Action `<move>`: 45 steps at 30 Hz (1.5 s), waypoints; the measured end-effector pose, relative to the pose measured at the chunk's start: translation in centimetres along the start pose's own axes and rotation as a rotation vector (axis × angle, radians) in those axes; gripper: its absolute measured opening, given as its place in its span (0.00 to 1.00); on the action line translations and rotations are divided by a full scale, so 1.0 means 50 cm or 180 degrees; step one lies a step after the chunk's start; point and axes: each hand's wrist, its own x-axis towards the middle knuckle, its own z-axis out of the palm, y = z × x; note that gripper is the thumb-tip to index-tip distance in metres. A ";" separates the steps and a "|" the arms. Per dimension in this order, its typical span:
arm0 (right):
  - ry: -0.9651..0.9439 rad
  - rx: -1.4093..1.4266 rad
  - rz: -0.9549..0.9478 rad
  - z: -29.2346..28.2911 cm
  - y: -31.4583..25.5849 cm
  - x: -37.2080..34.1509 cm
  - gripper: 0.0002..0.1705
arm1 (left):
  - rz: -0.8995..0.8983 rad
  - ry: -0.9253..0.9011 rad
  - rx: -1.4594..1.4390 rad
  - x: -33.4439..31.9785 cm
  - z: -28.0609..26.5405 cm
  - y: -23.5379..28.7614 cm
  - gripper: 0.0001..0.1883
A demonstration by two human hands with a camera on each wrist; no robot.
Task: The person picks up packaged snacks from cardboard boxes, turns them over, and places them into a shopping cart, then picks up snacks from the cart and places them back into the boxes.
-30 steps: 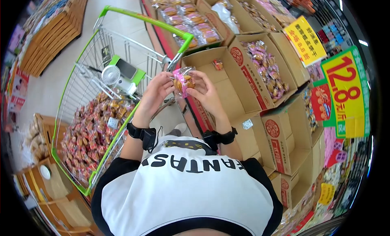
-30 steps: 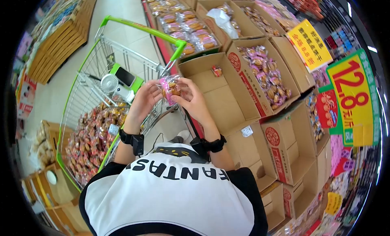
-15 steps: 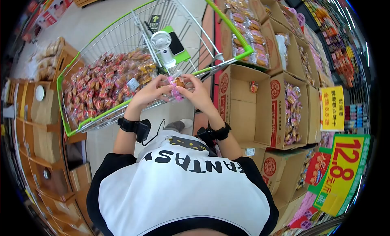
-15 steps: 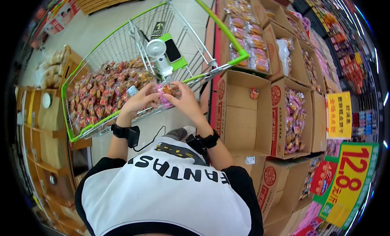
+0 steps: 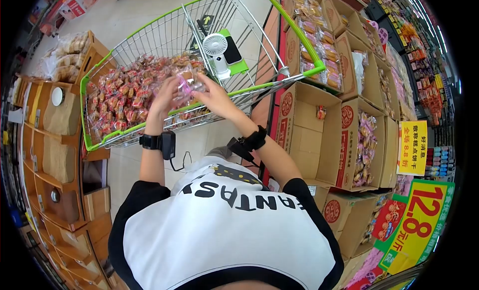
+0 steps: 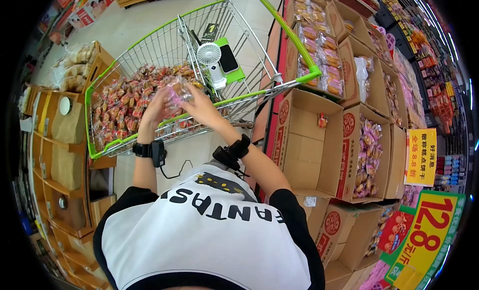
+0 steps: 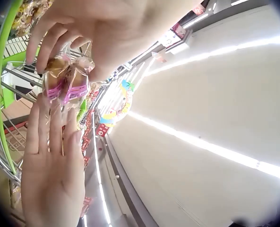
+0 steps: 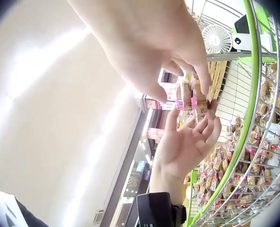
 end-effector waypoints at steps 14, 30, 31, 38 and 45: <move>0.0538 -0.0036 0.0482 -0.150 -0.050 -0.119 0.13 | 0.0050 0.0355 0.0784 0.114 -0.055 -0.086 0.19; 0.1439 0.0199 0.0361 -0.219 -0.117 -0.198 0.07 | 0.1299 -0.0430 0.0415 -0.001 0.176 0.080 0.09; 0.1483 0.0195 0.0352 -0.222 -0.113 -0.202 0.07 | 0.1371 -0.0629 0.0417 -0.002 0.189 0.078 0.09; 0.1711 0.0308 0.0171 -0.240 -0.102 -0.238 0.08 | 0.1079 -0.1897 0.0698 -0.006 0.296 0.041 0.08; 0.2193 0.0190 0.0245 -0.272 -0.110 -0.297 0.09 | 0.0751 -0.2743 0.0947 -0.002 0.391 0.024 0.09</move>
